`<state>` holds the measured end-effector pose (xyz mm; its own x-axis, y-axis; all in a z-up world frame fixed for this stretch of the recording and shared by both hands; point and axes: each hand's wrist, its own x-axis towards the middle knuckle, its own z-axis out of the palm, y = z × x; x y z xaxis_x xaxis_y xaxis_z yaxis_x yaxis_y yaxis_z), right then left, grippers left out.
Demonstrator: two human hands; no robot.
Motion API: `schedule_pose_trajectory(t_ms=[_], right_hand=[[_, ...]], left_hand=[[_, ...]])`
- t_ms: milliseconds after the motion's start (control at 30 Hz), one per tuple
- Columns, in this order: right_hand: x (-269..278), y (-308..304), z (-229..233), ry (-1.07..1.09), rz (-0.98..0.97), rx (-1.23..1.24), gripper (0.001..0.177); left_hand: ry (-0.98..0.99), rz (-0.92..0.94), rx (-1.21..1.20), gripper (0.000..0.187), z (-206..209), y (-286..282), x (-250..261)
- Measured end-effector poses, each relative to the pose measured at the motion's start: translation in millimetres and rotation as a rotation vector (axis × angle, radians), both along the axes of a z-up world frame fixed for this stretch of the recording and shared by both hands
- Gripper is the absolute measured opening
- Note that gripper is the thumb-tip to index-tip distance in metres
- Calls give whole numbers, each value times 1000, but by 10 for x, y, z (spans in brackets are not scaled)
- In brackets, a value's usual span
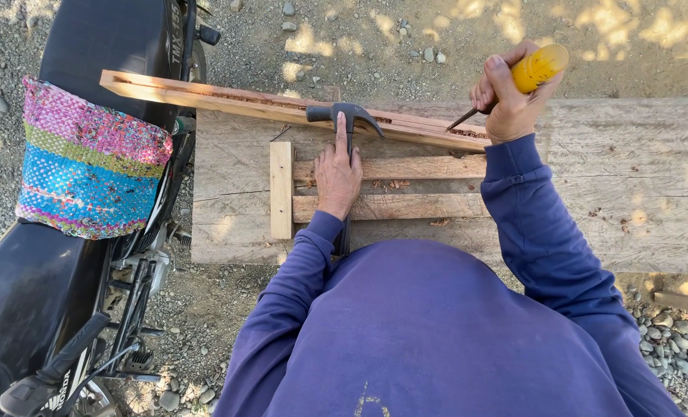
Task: Use a hammer and chisel to create a slot or mortise in a wooden plank.
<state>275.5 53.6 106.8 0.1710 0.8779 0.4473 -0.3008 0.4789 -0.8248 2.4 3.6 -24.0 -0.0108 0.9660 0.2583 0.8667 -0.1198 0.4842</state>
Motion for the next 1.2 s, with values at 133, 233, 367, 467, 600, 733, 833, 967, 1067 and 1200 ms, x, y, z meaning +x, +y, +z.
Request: schedule_pose_trajectory(t_ms=[133,233,367,467,600,733,833,967,1067,1200], right_hand=[[-43,16,30,-19,-5,-15,22],[-66,34,44,-31,-21,4,23],[-72,47,37,-57,-54,28,23],[-88,45,14,-83,-57,24,23],[-88,165,15,-104,-65,55,22],[-115,110,13,-115,-69,25,23],[-181,118,34,-137,-104,12,21],[-241,159,-50,-185,-162,-56,18],[-253,228,-194,-205,-169,-81,19],[-204,270,-308,-815,-437,373,11]], left_hand=[[0,4,14,83,-23,13,4],[-4,-5,20,83,-22,7,2],[-12,-17,28,83,-38,9,-6],[-48,-35,20,82,-27,-1,-33],[-168,-99,-29,82,47,42,-88],[-266,-198,161,84,662,-3,-97],[-464,-405,336,80,1584,-62,-64],[-469,-619,488,77,2844,-242,-2],[-348,-758,619,78,3292,-316,73],[-19,-715,217,68,3116,-276,385]])
